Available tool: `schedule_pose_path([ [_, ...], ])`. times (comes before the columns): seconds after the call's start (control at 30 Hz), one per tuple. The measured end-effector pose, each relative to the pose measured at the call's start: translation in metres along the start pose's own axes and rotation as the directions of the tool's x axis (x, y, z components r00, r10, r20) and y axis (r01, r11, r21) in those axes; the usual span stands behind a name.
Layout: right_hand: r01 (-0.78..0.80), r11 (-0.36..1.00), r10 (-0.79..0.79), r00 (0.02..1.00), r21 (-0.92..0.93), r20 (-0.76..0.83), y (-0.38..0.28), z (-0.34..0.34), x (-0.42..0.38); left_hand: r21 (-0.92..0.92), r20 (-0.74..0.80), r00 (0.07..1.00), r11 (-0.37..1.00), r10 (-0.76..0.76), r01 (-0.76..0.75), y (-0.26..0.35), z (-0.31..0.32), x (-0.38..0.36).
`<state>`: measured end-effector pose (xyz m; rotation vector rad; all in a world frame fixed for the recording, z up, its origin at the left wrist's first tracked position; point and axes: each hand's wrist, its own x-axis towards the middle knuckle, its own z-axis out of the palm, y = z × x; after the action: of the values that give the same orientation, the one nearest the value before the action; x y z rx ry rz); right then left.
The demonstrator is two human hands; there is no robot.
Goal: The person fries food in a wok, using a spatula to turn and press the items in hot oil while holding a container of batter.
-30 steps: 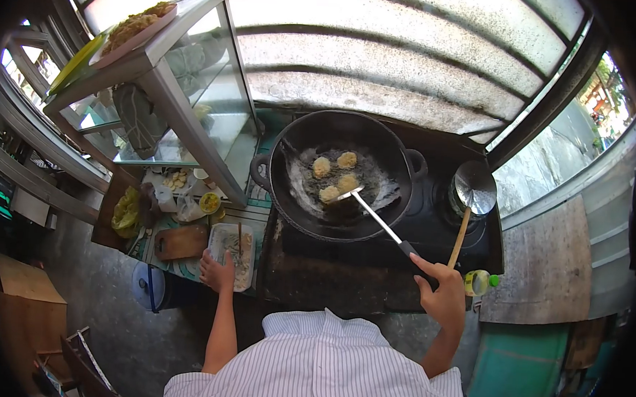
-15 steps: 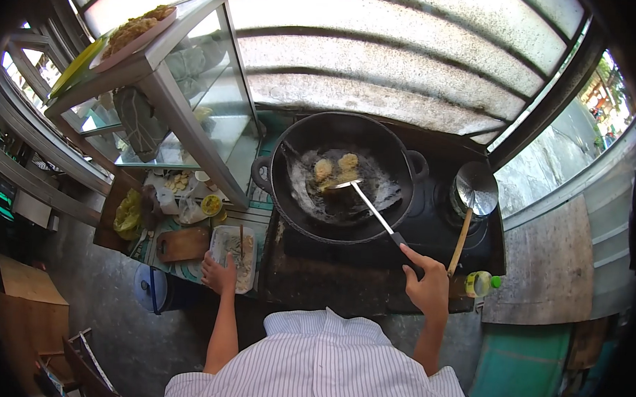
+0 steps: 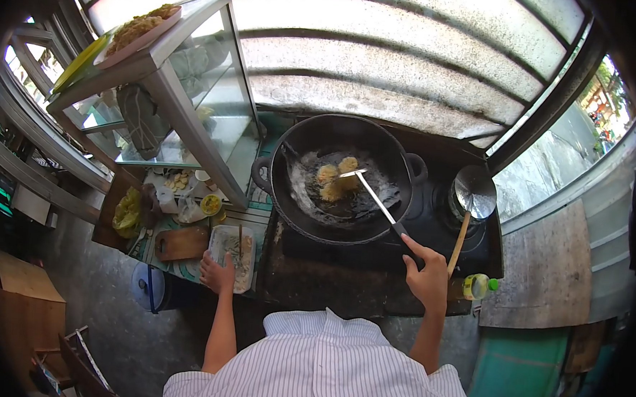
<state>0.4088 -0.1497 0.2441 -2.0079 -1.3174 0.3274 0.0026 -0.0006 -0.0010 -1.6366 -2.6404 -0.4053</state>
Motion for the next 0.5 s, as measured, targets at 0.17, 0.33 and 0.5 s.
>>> schedule_pose_path([
  [0.17,0.027,0.998,-0.025,0.999,-0.057,0.044,-0.002,0.002,-0.004,0.001,-0.007,1.0,1.0,-0.002,0.002,0.001,0.001,0.0],
  [0.33,-0.025,0.994,0.036,0.995,-0.11,0.095,-0.012,-0.016,-0.015,-0.014,-0.003,1.0,1.0,0.003,-0.003,0.0,0.0,0.0],
  [0.5,-0.122,0.97,0.162,0.969,-0.208,0.186,-0.019,-0.038,-0.019,-0.015,0.015,1.0,1.0,0.003,-0.003,0.003,-0.005,-0.001],
])
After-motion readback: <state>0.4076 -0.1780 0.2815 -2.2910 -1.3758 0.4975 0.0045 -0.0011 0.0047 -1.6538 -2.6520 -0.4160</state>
